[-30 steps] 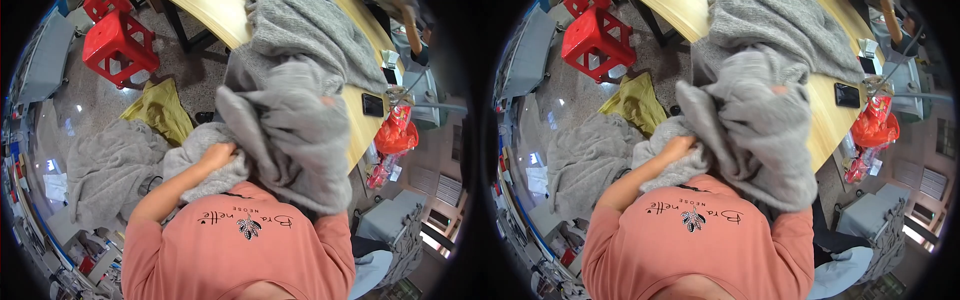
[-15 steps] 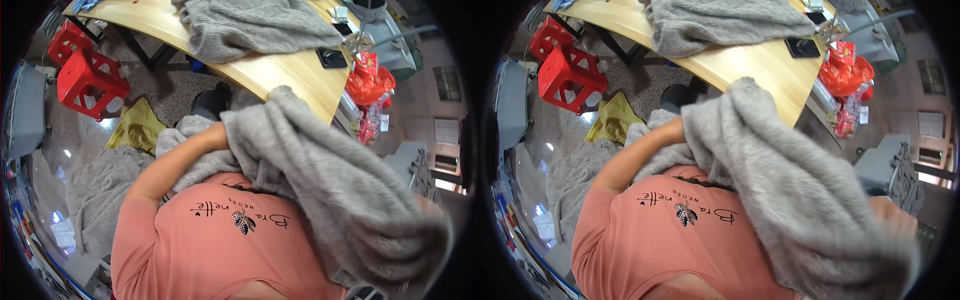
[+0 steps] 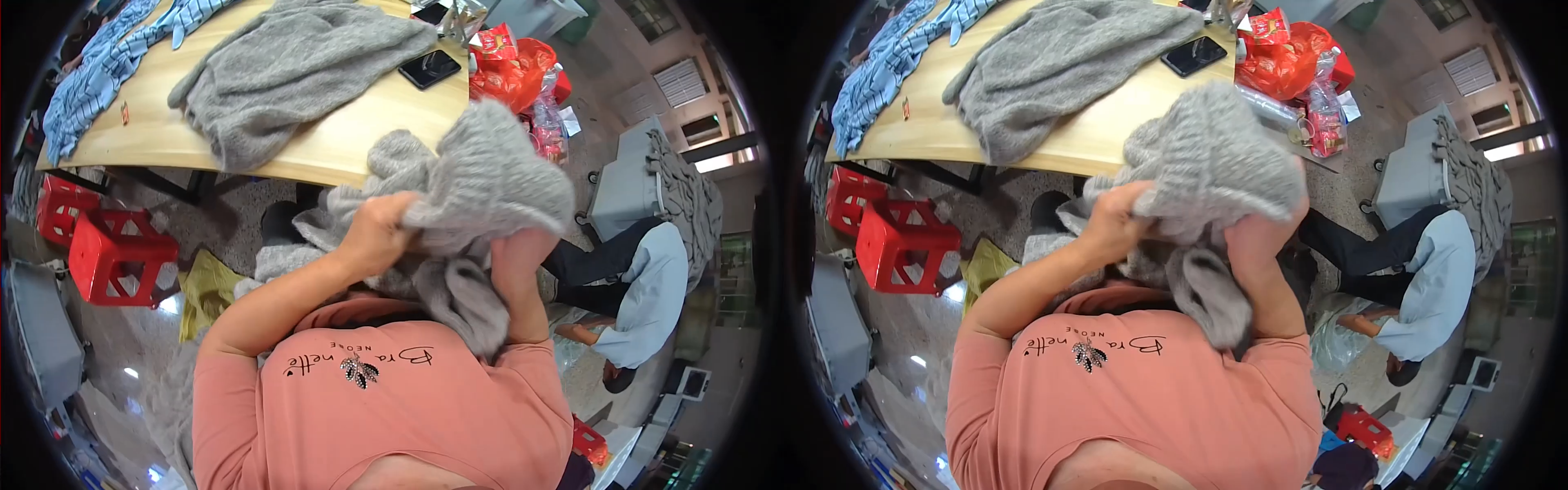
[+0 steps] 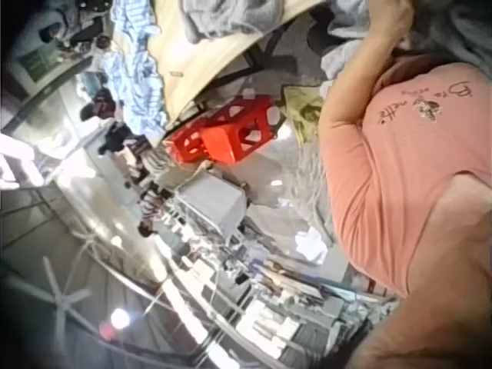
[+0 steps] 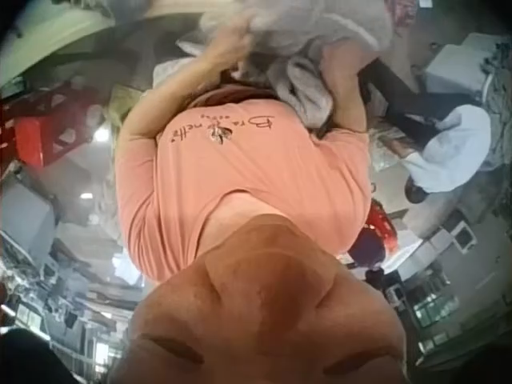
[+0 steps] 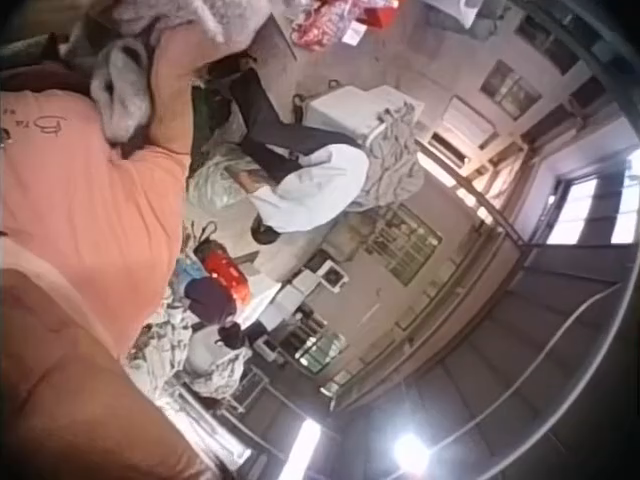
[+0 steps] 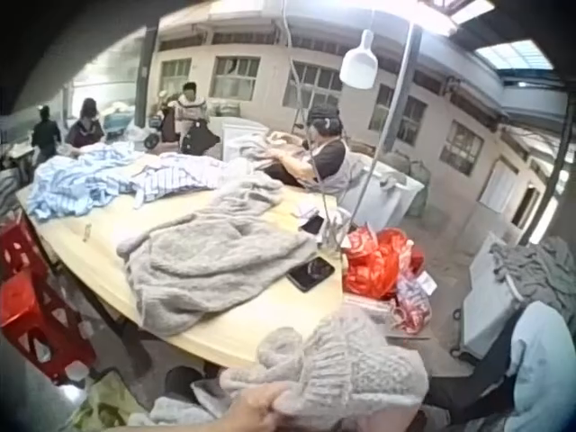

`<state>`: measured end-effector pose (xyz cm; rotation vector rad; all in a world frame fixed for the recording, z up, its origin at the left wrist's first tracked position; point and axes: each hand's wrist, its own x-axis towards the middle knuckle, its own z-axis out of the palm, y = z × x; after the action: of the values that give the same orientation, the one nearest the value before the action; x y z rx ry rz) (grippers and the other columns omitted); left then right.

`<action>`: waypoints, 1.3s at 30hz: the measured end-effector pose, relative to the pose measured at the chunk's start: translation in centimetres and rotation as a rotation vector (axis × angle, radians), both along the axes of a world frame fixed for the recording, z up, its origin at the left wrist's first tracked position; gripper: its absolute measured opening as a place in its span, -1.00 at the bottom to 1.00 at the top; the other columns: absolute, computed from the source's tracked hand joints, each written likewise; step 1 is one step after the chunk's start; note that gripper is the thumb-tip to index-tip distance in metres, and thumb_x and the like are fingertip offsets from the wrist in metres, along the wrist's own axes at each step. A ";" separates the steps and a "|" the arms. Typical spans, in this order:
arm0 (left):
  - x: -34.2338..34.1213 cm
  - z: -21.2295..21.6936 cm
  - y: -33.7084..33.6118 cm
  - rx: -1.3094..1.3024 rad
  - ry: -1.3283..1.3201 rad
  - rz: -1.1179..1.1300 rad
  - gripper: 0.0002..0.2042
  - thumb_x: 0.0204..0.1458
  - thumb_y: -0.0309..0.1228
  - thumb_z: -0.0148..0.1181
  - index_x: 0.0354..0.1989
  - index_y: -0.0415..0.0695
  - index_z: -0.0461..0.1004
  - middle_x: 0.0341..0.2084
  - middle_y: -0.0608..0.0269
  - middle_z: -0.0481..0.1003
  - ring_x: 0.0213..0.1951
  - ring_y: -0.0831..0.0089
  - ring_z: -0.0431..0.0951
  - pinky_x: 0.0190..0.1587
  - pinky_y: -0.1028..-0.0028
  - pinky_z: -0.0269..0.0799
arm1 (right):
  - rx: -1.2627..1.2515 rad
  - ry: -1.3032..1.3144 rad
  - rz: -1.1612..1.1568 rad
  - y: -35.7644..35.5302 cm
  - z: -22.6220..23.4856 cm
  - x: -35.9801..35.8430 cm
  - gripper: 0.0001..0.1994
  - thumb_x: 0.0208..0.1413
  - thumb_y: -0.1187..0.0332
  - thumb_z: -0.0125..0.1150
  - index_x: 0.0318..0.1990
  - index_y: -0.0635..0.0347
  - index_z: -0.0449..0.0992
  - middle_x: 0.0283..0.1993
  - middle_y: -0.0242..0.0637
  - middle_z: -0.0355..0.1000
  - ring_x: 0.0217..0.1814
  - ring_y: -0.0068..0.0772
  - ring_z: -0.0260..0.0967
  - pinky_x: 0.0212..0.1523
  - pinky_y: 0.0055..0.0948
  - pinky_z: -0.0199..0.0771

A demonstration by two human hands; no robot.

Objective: Inspect a grey knitted garment for loose threads or defects.

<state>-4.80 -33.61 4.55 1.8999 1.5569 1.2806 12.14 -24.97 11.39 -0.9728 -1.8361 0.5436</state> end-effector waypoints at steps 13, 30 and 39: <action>-9.8 9.9 -7.0 -0.002 0.368 0.197 -0.80 -0.43 -0.55 0.23 -0.52 -0.22 0.42 -0.67 0.15 0.40 -0.61 0.31 0.45 -0.52 0.52 0.32 | 0.438 -0.094 0.631 -3.4 -8.4 0.2 -0.73 -0.49 0.44 0.14 -0.48 0.27 0.36 -0.41 -0.17 0.31 -0.44 -0.26 0.29 -0.49 -0.38 0.25; -7.1 5.7 -8.2 -0.109 0.116 -0.044 -0.78 -0.42 -0.48 0.21 -0.49 -0.17 0.42 -0.61 0.20 0.41 -0.56 0.21 0.43 -0.51 0.41 0.30 | -0.482 -0.005 1.336 -2.5 -7.2 -6.2 -0.75 -0.22 0.26 0.09 -0.38 0.23 0.41 -0.44 -0.25 0.39 -0.45 -0.11 0.30 -0.41 -0.30 0.28; -12.6 -13.0 -3.4 -0.477 0.168 0.413 -0.88 -0.23 -0.52 0.01 -0.50 -0.21 0.48 -0.57 0.06 0.49 -0.43 0.09 0.48 -0.31 0.33 0.36 | -0.482 0.872 1.810 0.1 5.5 0.9 -0.75 0.09 0.30 -0.05 -0.51 0.30 0.32 -0.70 -0.25 0.28 -0.81 -0.38 0.13 -0.80 -0.38 0.09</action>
<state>-17.39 -36.99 -8.49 1.4594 2.1905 0.7917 13.01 -24.86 16.88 0.9339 -1.2586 2.0693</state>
